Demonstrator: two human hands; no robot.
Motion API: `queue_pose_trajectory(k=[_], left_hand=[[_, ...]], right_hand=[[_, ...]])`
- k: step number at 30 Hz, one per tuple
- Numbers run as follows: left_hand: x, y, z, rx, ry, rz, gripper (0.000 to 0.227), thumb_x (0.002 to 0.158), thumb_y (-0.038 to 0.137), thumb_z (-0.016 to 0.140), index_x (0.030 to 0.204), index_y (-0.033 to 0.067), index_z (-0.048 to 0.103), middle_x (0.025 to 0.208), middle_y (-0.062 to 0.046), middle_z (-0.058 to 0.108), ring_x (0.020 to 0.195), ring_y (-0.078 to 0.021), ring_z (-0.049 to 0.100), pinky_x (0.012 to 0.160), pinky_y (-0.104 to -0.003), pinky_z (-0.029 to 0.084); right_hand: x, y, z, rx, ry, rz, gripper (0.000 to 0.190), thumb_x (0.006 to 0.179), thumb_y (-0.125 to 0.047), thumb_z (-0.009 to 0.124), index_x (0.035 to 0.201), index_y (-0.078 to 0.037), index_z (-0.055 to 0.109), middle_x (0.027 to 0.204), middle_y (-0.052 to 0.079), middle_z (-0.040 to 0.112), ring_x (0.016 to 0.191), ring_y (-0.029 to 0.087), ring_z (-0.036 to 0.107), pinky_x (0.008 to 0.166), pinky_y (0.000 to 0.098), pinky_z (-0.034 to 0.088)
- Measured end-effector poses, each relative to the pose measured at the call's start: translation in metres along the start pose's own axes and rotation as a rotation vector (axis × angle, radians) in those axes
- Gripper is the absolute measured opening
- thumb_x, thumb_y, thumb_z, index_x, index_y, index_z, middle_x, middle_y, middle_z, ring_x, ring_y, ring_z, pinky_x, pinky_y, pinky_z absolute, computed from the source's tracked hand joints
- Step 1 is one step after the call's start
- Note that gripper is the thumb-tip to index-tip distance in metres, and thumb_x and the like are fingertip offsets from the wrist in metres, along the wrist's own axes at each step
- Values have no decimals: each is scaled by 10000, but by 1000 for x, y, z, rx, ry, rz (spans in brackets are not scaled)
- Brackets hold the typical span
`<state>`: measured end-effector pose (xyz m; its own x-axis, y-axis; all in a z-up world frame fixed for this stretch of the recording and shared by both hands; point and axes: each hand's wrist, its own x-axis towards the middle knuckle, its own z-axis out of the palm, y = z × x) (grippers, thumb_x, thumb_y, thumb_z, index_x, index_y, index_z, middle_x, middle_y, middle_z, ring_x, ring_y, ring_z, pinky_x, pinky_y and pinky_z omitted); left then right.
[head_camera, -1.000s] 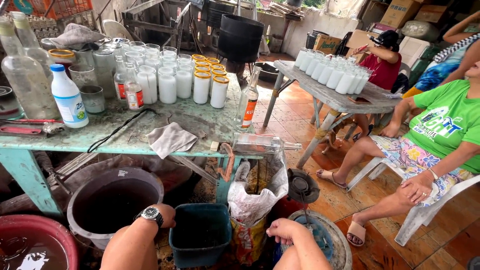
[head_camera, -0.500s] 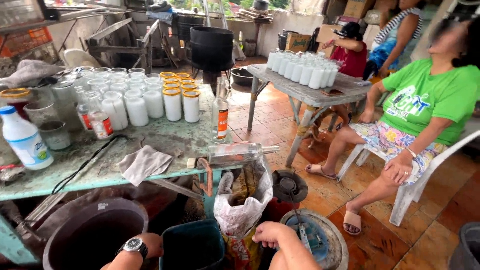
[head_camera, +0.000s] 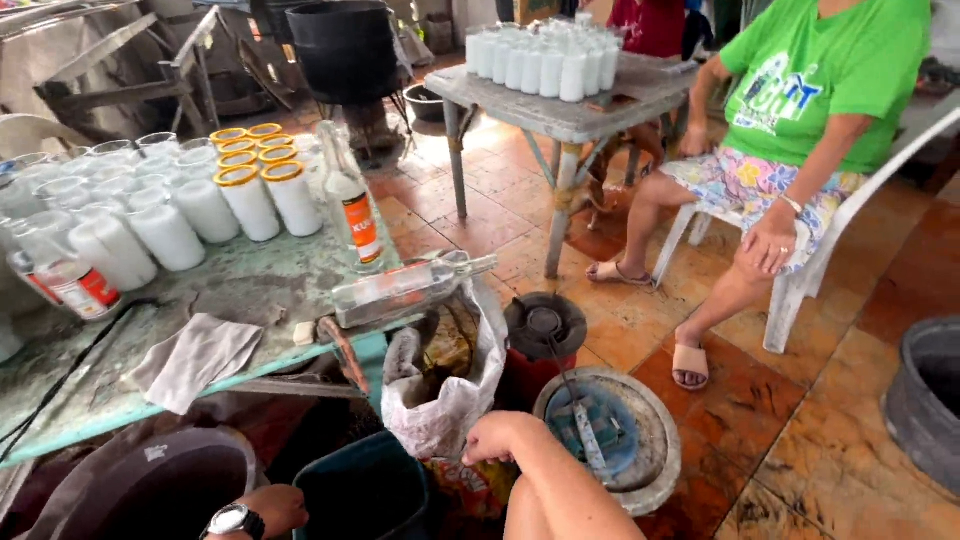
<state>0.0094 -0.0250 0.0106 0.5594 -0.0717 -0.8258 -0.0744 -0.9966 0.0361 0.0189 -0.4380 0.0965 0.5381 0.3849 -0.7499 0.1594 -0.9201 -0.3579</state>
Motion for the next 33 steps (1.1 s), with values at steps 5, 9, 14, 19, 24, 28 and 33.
queue_pose_trajectory(k=[5,9,14,19,24,28,33], left_hand=[[56,-13,6,88,-5,64,232,1043,493,506,988,290,605,964,99,593,808,-81,547,726,-288,385],[59,-1,1,124,-40,62,241,1054,490,481,948,293,570,928,104,556,745,-73,503,694,-282,357],[52,16,-1,123,4,0,222,1026,491,522,958,304,618,951,104,601,811,-80,557,716,-274,389],[60,15,-1,56,-26,-12,225,1041,509,523,1024,306,618,1046,98,610,876,-98,583,736,-266,423],[61,13,-2,103,-2,14,249,1035,521,527,1009,289,616,1009,94,623,847,-106,586,719,-277,417],[49,11,-1,93,50,16,252,1006,523,542,1009,290,639,1003,90,639,863,-109,601,720,-289,423],[53,-4,4,101,97,96,293,1019,505,553,874,251,572,868,69,591,744,-135,546,663,-330,367]], right_hand=[[-7,2,0,-45,47,-63,363,1033,-444,568,1014,-100,683,909,76,657,745,234,589,674,398,468],[-8,7,4,-91,96,-106,349,1021,-442,579,931,-115,664,851,54,617,723,229,554,647,399,422],[-5,18,6,-60,97,-106,348,1022,-429,589,879,-122,670,800,46,622,669,217,538,627,397,418],[-11,22,5,-69,72,-107,353,1035,-419,586,863,-119,657,789,39,613,656,201,530,635,379,425],[-9,26,6,-66,106,-92,316,1047,-394,588,889,-132,670,827,35,657,670,198,557,646,385,440],[-12,25,8,-63,109,-59,334,1046,-394,590,865,-123,663,825,43,667,673,198,572,650,381,458],[-13,27,10,14,89,3,337,1058,-366,606,864,-95,658,797,63,654,643,203,554,645,385,456]])
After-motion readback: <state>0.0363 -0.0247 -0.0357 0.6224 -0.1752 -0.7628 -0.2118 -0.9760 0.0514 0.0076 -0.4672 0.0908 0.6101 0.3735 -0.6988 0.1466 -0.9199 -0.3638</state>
